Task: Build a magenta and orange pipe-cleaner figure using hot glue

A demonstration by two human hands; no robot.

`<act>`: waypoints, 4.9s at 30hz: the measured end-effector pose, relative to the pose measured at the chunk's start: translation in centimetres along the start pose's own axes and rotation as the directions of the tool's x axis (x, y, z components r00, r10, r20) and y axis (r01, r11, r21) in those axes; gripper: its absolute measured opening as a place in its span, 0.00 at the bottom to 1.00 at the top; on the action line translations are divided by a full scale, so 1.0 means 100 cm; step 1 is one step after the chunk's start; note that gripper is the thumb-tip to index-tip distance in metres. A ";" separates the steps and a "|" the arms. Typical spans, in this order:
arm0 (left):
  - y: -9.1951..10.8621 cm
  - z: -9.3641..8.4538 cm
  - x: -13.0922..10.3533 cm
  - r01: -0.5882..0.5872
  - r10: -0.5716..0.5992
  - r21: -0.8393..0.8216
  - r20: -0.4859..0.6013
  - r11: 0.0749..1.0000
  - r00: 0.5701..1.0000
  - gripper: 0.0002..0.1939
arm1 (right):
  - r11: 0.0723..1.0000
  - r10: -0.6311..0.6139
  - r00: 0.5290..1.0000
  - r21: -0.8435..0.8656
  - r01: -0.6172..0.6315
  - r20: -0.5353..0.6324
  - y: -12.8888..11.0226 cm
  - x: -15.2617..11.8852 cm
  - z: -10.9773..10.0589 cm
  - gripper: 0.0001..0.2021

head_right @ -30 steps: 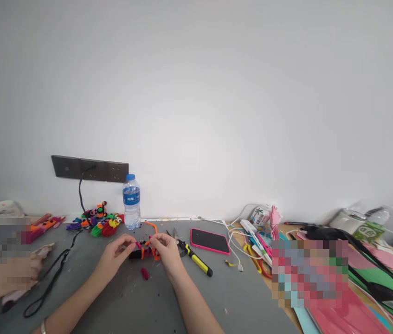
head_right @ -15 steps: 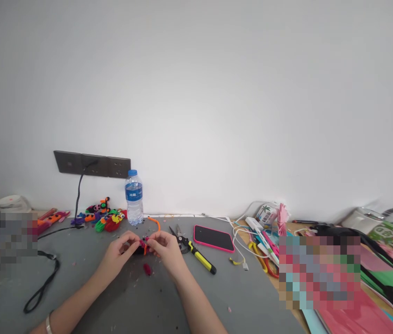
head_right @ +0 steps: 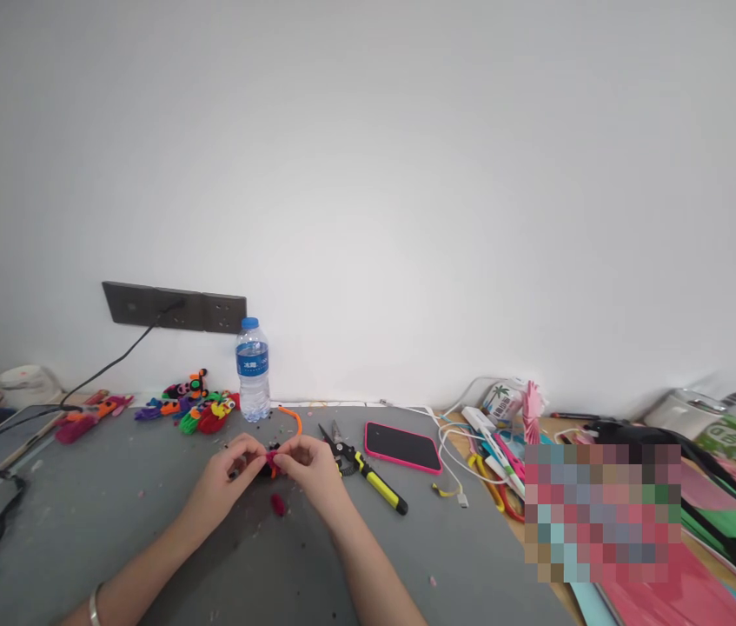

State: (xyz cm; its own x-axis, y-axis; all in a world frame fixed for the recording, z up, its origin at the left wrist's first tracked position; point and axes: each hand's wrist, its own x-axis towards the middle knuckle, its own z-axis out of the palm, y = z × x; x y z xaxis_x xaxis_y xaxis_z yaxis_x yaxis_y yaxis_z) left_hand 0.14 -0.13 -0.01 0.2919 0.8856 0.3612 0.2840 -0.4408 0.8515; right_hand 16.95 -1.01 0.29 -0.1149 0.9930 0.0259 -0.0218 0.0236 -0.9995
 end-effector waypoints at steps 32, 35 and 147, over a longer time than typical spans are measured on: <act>-0.001 0.002 -0.001 -0.002 0.002 -0.001 -0.015 1.000 1.000 0.09 | 0.963 -0.134 0.991 -0.233 0.132 0.009 0.001 -0.004 0.001 0.12; -0.002 0.002 -0.001 -0.008 0.008 0.000 -0.017 1.000 1.000 0.09 | 0.970 -0.128 0.991 -0.204 0.133 0.034 0.001 -0.005 0.002 0.13; -0.005 -0.002 0.000 0.069 -0.069 -0.116 0.008 0.991 0.998 0.13 | 0.979 -0.145 0.986 -0.132 0.155 0.082 0.000 -0.007 0.005 0.14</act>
State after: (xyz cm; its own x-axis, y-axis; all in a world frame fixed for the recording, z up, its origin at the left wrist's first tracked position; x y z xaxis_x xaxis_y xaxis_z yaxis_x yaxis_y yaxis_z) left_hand -0.22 0.09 -0.35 0.2786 0.9128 0.2987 0.1960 -0.3585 0.9127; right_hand 16.49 -1.74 0.25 -0.1917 0.9663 0.1721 0.0915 0.1922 -0.9771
